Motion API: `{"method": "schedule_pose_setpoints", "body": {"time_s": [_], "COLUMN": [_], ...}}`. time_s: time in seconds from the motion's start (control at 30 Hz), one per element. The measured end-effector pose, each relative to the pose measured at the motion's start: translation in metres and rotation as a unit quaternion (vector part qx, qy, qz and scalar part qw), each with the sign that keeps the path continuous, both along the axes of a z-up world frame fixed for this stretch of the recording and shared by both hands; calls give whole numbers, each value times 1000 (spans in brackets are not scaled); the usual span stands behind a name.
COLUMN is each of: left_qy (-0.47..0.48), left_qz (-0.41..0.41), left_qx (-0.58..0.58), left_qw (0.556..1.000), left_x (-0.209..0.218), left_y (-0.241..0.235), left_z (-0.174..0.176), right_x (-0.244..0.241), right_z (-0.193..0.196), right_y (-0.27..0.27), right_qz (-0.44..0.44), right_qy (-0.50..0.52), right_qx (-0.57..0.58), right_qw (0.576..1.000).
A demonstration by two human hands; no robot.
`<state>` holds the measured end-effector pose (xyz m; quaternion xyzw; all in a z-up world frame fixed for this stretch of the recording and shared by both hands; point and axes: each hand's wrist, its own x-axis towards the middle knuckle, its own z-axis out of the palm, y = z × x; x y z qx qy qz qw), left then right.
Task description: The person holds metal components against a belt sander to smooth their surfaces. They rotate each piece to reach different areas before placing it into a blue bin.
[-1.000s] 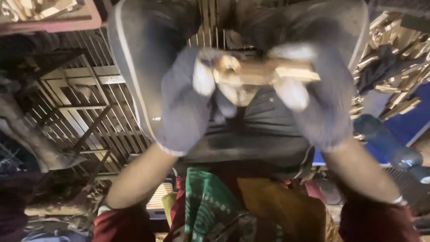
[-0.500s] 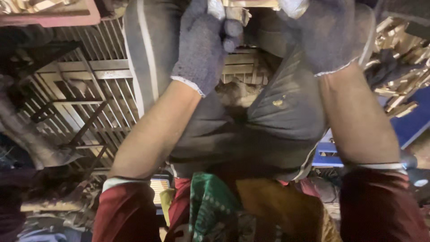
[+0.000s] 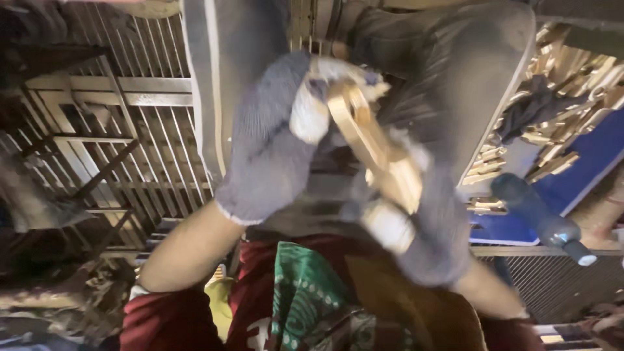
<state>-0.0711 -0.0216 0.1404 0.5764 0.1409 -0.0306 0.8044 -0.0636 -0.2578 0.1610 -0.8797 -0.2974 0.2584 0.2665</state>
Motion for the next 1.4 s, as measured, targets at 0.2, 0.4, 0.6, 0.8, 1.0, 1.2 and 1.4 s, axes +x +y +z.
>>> {"method": "schedule_pose_setpoints", "body": {"time_s": [0.2,0.4,0.6,0.8,1.0,1.2,1.4], "left_qy": [-169,-122,-115,-80,-209,196,146], "left_qz": [-57,-54,-29,-45,-38,-10,-25], "left_qx": [-28,-114,-206,-5,173,-101,-72], "left_qw": [984,985,971,996,962,975,986], "left_x": [-41,-70,-65,-32,27,66,73], "left_y": [-11,-20,-20,-16,8,9,8], "left_z": [4,-20,-23,-37,-100,-145,-142], "right_x": [-53,-80,-70,-10,99,137,131], "right_z": [43,40,25,-28,-105,-124,-108], "right_y": [18,18,13,26,60,86,88], "right_qz": [-221,-124,-62,-19,179,133,-71], "right_qy": [421,178,8,139,24,236,577], "right_qx": [81,208,173,163,245,196,208], "right_qw": [876,954,983,977,953,942,787]}}
